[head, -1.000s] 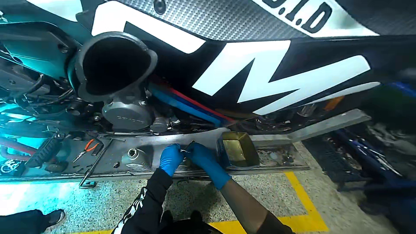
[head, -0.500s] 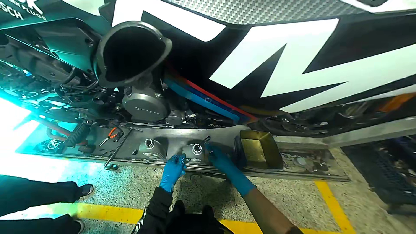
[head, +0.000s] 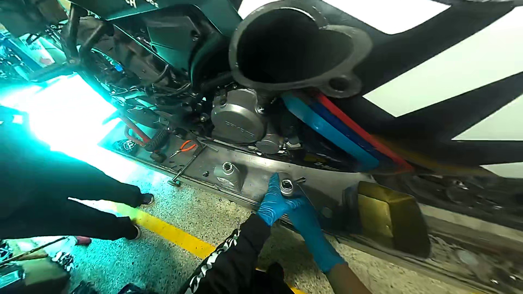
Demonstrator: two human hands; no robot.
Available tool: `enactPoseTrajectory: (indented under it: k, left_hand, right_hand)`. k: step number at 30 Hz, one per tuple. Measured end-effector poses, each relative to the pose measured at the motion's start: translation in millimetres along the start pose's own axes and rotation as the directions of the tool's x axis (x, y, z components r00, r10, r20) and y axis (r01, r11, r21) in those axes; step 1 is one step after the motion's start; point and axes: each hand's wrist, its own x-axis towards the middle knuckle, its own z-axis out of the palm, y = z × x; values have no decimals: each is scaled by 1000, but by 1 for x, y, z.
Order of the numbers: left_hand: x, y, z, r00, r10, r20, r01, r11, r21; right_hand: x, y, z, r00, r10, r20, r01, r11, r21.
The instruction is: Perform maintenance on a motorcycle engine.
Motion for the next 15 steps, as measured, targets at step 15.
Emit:
enactPoseTrajectory:
  k: [15]
  left_hand:
    - [38, 2, -41, 926, 248, 285, -337, 885, 323]
  right_hand:
    - [33, 25, -46, 972, -218, -90, 232, 953, 193]
